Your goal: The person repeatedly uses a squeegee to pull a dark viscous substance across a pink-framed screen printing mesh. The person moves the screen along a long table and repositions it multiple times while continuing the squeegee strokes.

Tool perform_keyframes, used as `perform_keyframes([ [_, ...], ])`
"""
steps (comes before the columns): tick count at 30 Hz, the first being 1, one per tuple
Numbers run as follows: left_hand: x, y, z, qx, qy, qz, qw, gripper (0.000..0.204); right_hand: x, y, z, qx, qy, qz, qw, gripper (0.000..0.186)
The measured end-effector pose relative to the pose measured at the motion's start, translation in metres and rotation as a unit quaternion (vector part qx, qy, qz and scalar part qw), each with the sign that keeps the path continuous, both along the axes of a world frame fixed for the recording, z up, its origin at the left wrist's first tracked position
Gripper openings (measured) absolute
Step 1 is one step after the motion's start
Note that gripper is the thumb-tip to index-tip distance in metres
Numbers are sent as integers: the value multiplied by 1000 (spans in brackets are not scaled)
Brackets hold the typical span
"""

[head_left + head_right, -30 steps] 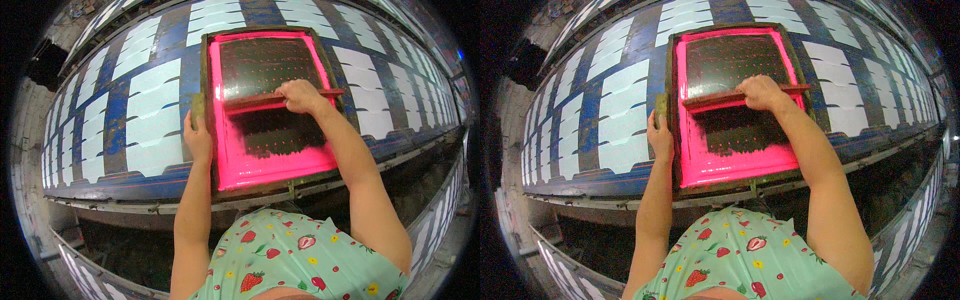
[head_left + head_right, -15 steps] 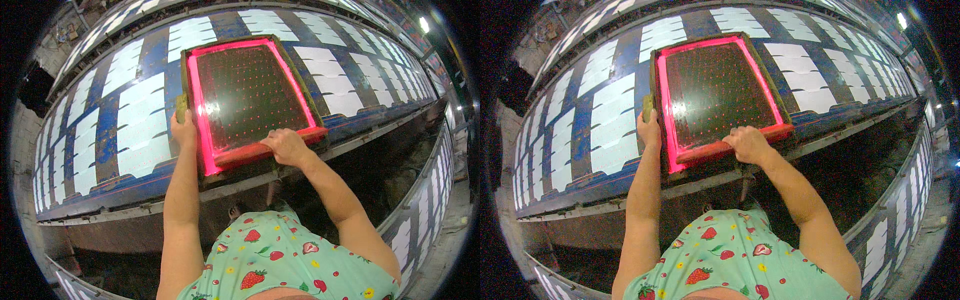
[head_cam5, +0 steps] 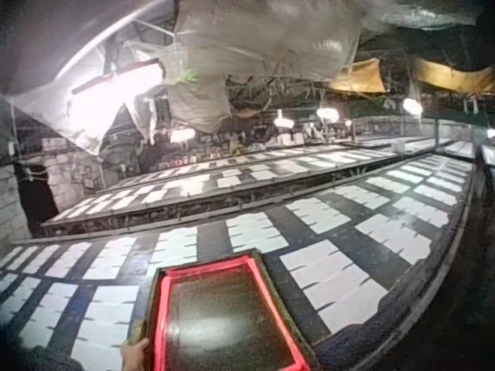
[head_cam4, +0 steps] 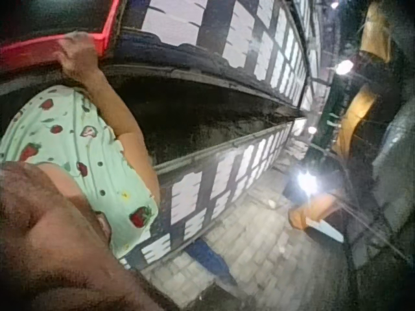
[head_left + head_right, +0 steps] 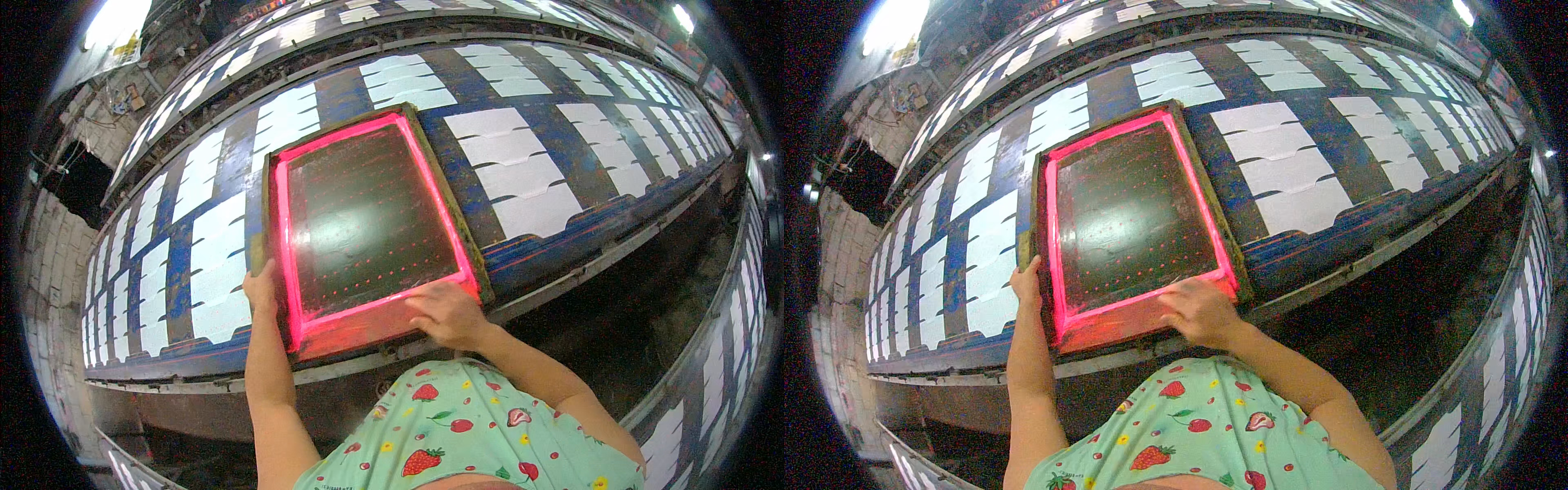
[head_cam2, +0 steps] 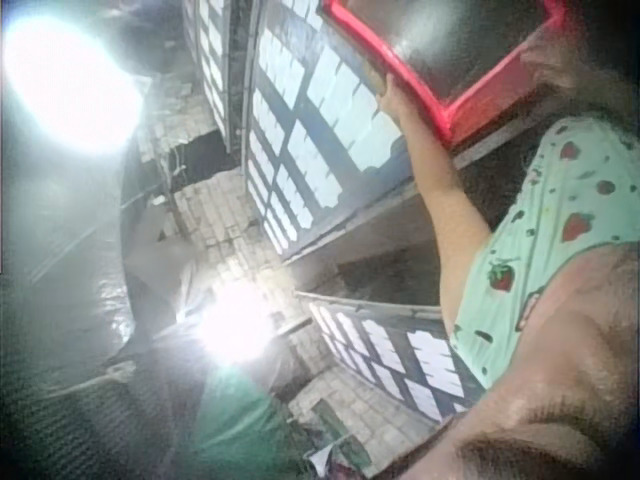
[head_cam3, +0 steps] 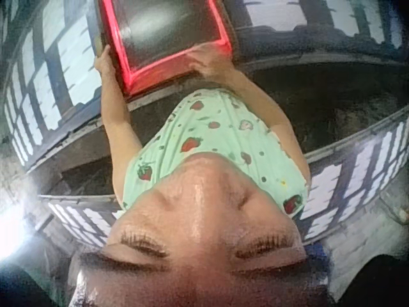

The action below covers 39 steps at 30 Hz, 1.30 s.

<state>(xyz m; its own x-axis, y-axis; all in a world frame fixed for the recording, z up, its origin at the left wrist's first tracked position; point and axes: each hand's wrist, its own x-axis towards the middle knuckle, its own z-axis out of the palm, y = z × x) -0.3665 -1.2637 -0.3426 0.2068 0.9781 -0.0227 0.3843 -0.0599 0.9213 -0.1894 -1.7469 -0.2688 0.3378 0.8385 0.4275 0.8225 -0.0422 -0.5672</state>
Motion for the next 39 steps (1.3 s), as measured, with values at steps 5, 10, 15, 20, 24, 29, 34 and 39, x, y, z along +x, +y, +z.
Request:
perform_keyframes([
  [5,6,-15,18,-15,7,15,1000,45,79,-54,-22,6,81,-235,969,36],
  [10,12,-25,30,-45,-35,5,998,38,104,-75,-62,-53,451,-270,849,43],
  [15,11,-28,35,-55,-29,7,998,33,91,-68,-75,-16,483,-262,835,46],
  [20,7,-23,26,-63,-71,-13,995,33,93,-55,-66,-49,526,-316,788,45],
  [24,2,-19,21,-84,-88,-24,992,31,91,-49,-52,-73,501,-353,787,41],
  [29,3,-20,33,-125,-124,-35,984,36,88,-57,-30,3,528,-303,793,37],
  [34,22,-33,52,-114,-111,-30,987,42,109,-71,-33,44,435,-327,838,35],
  [39,81,-86,65,-89,-127,-29,987,39,167,-115,-38,41,402,-362,840,38],
])
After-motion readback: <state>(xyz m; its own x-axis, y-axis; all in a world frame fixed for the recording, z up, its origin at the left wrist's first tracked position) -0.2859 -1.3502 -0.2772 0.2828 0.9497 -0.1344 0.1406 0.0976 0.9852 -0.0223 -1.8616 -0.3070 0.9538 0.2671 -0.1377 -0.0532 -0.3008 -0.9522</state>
